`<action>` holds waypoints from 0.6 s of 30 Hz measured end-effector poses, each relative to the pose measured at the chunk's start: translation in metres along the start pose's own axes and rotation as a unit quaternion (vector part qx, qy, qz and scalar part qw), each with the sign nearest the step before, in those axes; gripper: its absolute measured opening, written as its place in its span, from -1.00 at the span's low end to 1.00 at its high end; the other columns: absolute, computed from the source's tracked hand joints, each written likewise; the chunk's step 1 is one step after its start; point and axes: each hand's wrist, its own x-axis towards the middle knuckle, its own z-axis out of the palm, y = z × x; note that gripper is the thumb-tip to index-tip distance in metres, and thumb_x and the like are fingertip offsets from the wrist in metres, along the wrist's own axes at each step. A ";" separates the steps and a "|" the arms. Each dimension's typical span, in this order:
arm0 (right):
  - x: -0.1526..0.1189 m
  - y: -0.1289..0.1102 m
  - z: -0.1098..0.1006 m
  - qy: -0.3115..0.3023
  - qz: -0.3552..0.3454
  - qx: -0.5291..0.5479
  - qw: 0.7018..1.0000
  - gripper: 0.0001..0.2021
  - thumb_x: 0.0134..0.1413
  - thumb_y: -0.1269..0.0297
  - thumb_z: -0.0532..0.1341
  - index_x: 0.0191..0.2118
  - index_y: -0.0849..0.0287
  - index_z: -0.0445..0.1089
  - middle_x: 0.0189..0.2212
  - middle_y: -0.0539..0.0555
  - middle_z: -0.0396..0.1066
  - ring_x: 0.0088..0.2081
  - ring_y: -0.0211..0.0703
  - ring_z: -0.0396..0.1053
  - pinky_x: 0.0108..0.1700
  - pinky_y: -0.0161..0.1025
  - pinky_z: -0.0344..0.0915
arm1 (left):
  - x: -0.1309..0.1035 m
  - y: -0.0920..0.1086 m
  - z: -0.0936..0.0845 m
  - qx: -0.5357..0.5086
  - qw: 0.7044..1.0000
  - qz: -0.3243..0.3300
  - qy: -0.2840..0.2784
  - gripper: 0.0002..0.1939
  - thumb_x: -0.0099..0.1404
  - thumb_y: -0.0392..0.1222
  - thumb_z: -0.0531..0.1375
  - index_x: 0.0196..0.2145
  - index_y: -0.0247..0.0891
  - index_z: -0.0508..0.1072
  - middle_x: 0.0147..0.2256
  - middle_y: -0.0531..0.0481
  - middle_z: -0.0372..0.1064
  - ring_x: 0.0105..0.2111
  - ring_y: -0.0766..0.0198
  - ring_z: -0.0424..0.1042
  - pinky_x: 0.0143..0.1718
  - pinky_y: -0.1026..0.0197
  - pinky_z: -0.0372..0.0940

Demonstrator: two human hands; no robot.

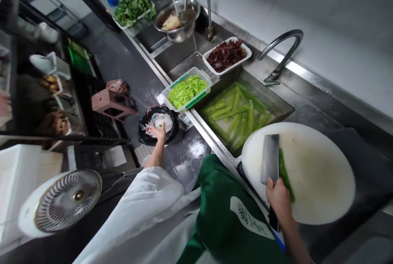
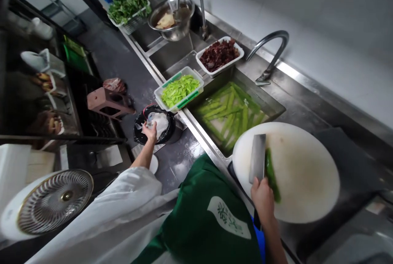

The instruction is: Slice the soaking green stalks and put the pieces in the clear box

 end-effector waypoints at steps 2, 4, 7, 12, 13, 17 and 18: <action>-0.009 0.000 0.001 0.011 -0.007 -0.011 1.000 -0.65 0.34 0.26 -0.11 -0.13 0.32 0.37 -0.36 0.33 0.52 -0.26 0.06 0.50 -0.28 -0.20 0.24 | 0.023 0.008 0.016 -0.032 0.999 -0.013 0.037 -0.73 0.31 -0.02 0.18 -0.24 -0.31 0.40 -0.35 -0.03 0.41 -0.30 0.28 0.39 -0.21 0.16 0.24; -0.022 0.001 0.003 0.010 -0.017 -0.014 1.000 -0.65 0.35 0.27 -0.12 -0.14 0.29 0.37 -0.34 0.31 0.52 -0.24 0.02 0.51 -0.25 -0.22 0.23 | 0.027 0.030 0.058 -0.090 0.996 -0.003 -0.016 -0.74 0.27 -0.01 0.23 -0.26 -0.29 0.43 -0.37 0.00 0.42 -0.35 0.30 0.39 -0.27 0.17 0.28; -0.039 0.002 0.008 -0.018 -0.026 -0.001 0.999 -0.66 0.37 0.27 -0.13 -0.12 0.25 0.36 -0.30 0.26 0.53 -0.22 -0.03 0.51 -0.25 -0.25 0.23 | -0.001 0.086 0.149 -0.179 0.965 0.068 -0.178 -0.73 0.30 0.01 0.20 -0.24 -0.28 0.45 -0.40 -0.01 0.44 -0.39 0.32 0.40 -0.35 0.21 0.32; -0.054 0.009 0.016 -0.064 -0.011 0.026 0.998 -0.66 0.38 0.24 -0.15 -0.05 0.23 0.31 -0.28 0.22 0.54 -0.21 -0.05 0.51 -0.23 -0.25 0.22 | -0.100 0.198 0.288 -0.186 0.820 0.239 -0.486 -0.82 0.29 -0.14 0.19 -0.23 -0.29 0.51 -0.27 -0.08 0.50 -0.30 0.25 0.46 -0.24 0.18 0.38; -0.056 0.011 0.019 -0.066 -0.009 0.032 0.997 -0.66 0.39 0.23 -0.16 -0.04 0.22 0.30 -0.28 0.21 0.54 -0.20 -0.04 0.51 -0.23 -0.25 0.21 | -0.119 0.214 0.306 -0.155 0.752 0.303 -0.565 -0.85 0.25 -0.20 0.21 -0.24 -0.26 0.52 -0.25 -0.08 0.50 -0.27 0.22 0.46 -0.21 0.17 0.38; -0.066 0.017 0.030 -0.067 -0.008 0.071 0.995 -0.67 0.39 0.23 -0.15 0.00 0.22 0.27 -0.29 0.20 0.54 -0.21 -0.04 0.51 -0.27 -0.26 0.18 | -0.159 0.236 0.340 -0.004 0.544 0.464 -0.700 -0.78 0.00 -0.40 0.30 -0.35 -0.19 0.56 -0.31 -0.02 0.50 -0.24 0.13 0.46 -0.15 0.15 0.37; -0.068 0.018 0.033 -0.064 -0.009 0.084 0.994 -0.68 0.39 0.23 -0.15 0.00 0.22 0.27 -0.29 0.20 0.54 -0.22 -0.04 0.51 -0.28 -0.27 0.17 | -0.160 0.235 0.341 0.012 0.530 0.477 -0.701 -0.76 -0.03 -0.42 0.31 -0.35 -0.19 0.56 -0.32 -0.02 0.49 -0.24 0.13 0.46 -0.15 0.14 0.36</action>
